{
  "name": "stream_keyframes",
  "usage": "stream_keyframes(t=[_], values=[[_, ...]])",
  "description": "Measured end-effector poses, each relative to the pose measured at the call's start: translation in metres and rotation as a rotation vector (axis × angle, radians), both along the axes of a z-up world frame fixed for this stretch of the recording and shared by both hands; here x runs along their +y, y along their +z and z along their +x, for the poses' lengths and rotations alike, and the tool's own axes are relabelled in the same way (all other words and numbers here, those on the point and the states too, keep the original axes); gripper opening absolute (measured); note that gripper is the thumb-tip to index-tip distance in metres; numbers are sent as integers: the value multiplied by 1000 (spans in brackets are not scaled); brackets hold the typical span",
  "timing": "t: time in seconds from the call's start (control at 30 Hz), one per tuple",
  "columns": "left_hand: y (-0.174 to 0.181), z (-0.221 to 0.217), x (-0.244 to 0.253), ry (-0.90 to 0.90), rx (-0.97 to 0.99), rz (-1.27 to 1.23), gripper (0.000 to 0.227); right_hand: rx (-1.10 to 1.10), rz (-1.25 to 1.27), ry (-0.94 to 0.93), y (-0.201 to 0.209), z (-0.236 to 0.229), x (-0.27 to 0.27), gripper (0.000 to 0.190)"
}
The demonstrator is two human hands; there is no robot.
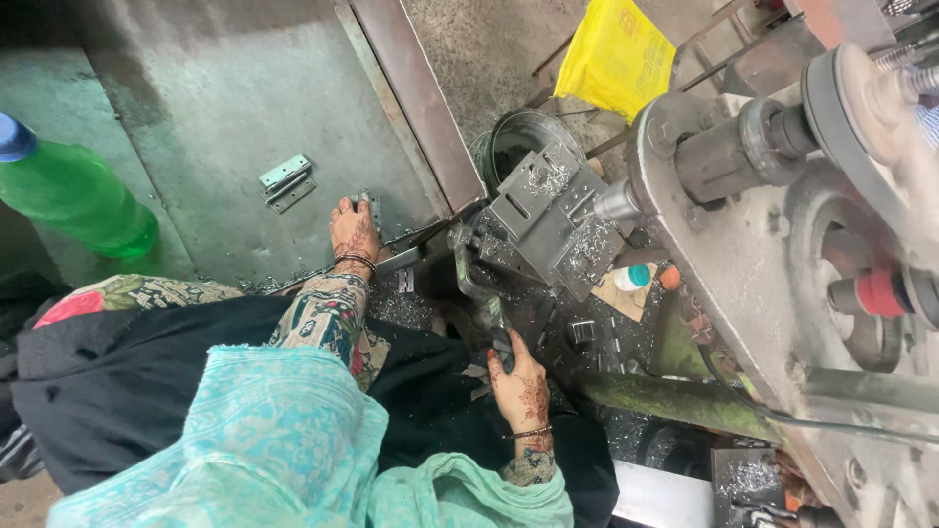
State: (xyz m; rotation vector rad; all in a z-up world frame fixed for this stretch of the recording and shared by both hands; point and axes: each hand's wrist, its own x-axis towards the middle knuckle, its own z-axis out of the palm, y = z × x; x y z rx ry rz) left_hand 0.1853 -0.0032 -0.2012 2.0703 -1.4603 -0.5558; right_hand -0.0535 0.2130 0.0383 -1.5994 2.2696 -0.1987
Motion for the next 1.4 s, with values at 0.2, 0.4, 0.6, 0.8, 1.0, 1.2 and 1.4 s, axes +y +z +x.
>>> stream_keyframes(t=[0.2,0.4,0.6,0.8,1.0,1.2,1.4], values=[[-1,19,-3,-46,-55,73,51,-13,-29,30,-8,-5,-1,58],[-4,20,9,110,101,27,75,-34,-23,26,-6,-6,-1,58],[-1,15,6,381,372,43,89,-75,-54,24,-2,-3,2,57],[79,-6,19,243,785,-149,91,-67,8,-17,5,2,3,58],[176,-103,35,-131,532,-496,86,-77,0,-23,6,1,4,58],[187,-185,44,-869,-242,-551,34,-105,-28,3,1,-2,5,60],[191,-178,37,-833,-217,-352,42,-108,-35,27,2,-2,4,62]])
